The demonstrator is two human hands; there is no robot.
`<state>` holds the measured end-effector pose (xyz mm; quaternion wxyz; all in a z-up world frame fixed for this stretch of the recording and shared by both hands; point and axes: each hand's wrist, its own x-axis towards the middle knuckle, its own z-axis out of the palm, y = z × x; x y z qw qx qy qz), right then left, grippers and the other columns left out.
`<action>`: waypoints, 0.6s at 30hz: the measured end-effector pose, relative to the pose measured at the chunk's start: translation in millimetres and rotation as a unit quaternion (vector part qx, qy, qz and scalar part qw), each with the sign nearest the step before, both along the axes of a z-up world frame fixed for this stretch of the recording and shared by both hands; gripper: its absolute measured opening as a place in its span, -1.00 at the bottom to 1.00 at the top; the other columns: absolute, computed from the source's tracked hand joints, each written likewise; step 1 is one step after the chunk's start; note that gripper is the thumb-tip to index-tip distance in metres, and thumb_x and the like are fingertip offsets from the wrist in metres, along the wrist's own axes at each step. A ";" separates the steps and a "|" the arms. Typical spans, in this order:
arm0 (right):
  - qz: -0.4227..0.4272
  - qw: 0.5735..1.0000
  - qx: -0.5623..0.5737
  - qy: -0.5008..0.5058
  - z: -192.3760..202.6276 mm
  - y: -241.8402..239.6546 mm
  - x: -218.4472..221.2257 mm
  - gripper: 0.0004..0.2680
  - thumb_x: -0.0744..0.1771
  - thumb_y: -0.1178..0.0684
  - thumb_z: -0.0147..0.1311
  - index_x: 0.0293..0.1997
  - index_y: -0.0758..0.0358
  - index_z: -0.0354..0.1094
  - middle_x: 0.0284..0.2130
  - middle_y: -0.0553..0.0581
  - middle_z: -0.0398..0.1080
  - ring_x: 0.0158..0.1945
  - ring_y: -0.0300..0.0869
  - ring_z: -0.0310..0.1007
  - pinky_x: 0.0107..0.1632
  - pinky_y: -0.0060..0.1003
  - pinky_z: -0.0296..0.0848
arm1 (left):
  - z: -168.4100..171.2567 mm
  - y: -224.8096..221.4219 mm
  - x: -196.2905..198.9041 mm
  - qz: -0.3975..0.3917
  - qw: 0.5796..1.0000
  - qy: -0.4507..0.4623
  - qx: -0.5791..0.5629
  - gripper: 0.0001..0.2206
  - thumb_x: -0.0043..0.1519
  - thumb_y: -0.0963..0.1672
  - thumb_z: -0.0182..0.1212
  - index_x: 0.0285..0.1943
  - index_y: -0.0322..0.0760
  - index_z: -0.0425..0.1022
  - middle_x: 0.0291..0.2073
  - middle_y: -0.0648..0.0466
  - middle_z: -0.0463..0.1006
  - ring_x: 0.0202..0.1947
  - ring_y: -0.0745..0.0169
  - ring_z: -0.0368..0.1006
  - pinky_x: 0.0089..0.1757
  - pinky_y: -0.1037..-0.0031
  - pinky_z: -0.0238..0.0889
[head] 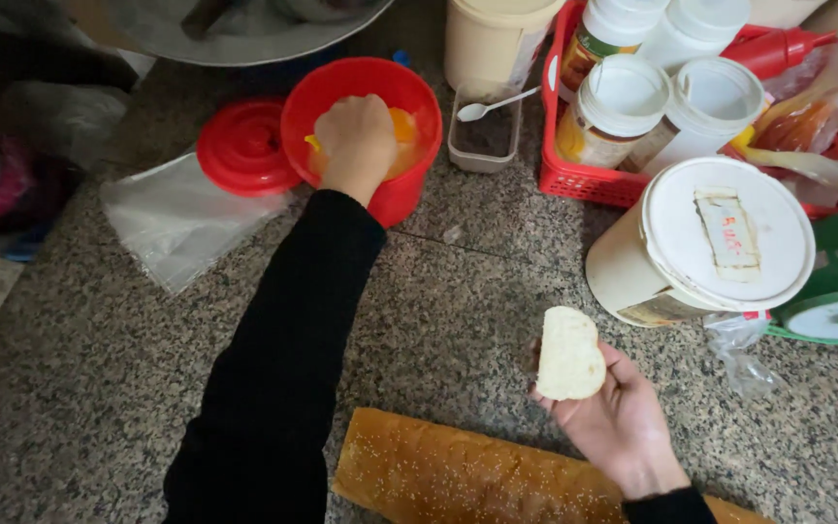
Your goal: Slicing a large sesame-seeded loaf of bread on a kitchen counter
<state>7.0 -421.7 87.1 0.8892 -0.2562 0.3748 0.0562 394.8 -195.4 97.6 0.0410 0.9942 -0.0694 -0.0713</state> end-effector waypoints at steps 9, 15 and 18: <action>-0.007 0.999 -0.018 0.035 20.2 9.1 -3.5 -0.61 0.51 -0.14 -0.22 0.51 -0.04 0.45 0.27 0.27 0.61 0.18 0.05 0.59 0.01 0.02 0.51 | 5.3 8.6 -8.3 0.030 0.997 -0.030 -0.069 -0.62 0.33 0.08 0.46 0.17 -0.14 0.70 0.03 -0.06 0.75 0.08 -0.22 0.67 -0.02 -0.06 0.46; -0.017 1.000 0.011 0.008 -0.9 1.8 -6.0 -0.62 0.49 -0.15 -0.13 0.48 -0.02 0.46 0.29 0.23 0.60 0.21 0.07 0.60 0.08 -0.01 0.51 | 10.0 27.9 -24.7 0.057 0.991 -0.053 -0.113 -0.61 0.35 0.11 0.48 0.13 -0.18 0.72 -0.02 -0.09 0.76 0.02 -0.24 0.69 -0.09 -0.06 0.53; -0.031 0.999 0.009 0.018 13.9 5.4 -7.0 -0.60 0.47 -0.13 -0.18 0.49 -0.01 0.45 0.36 0.20 0.57 0.31 0.08 0.56 0.17 -0.05 0.44 | 55.6 55.0 -62.2 0.055 0.974 -0.021 -0.219 -0.62 0.41 -0.07 0.26 0.44 0.06 0.67 0.23 0.14 0.75 0.15 -0.02 0.67 0.12 0.00 0.51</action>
